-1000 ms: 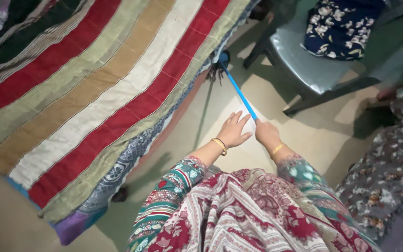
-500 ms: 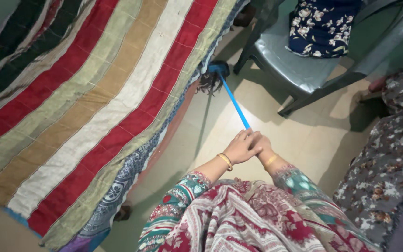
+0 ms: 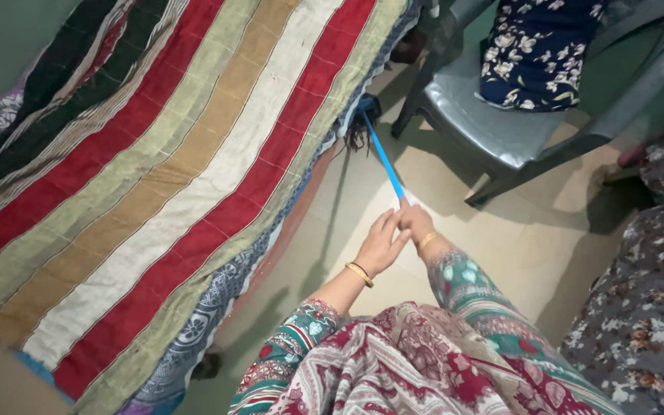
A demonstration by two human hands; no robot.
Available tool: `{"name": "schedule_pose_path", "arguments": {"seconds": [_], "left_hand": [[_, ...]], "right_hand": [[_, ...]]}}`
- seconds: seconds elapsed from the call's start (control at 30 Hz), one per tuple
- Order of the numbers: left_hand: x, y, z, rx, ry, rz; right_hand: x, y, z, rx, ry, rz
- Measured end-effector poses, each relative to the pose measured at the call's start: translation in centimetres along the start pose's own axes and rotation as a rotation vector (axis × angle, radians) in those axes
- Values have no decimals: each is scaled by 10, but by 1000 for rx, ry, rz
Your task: The person mops a tiled floor in a bedroom using a blue-handled mop, moving it around a chair and between two beds.
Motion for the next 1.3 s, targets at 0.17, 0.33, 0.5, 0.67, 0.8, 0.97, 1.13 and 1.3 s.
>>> {"name": "schedule_pose_path", "arguments": {"seconds": [0.17,0.33,0.5,0.67,0.8,0.97,1.13,1.3], "left_hand": [[-15,0,9,-25,38,-25],[-24,0,8,-48,39,-48],[-19,1,4,-17,20,-102],[-5,3,-9,6,2,-76],[8,7,-12,47,6,-60],[12,10,-18,78,-20,-49],[-5,2,-14,65,-9,-38],[-29,-3,0,5,12,-65]], "right_hand": [[-26,89,32,-173,144,-105],[-19,166,39,-129,170,-178],[-22,132,26,-133,172,-151],[-10,36,-1,-98,72,-102],[19,-33,-44,-105,-5,148],[18,-42,-48,-51,82,150],[-10,35,-1,73,82,27],[-8,130,43,-88,162,-93]]}}
Point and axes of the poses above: each hand's wrist, its own y-axis away from the middle knuckle, its own x-axis out of the back of the hand, z = x × y, the point moved 1 cm from there along -y, towards the middle knuckle, and after that the axes turned 3 degrees about -x, right-handed, at the moved point
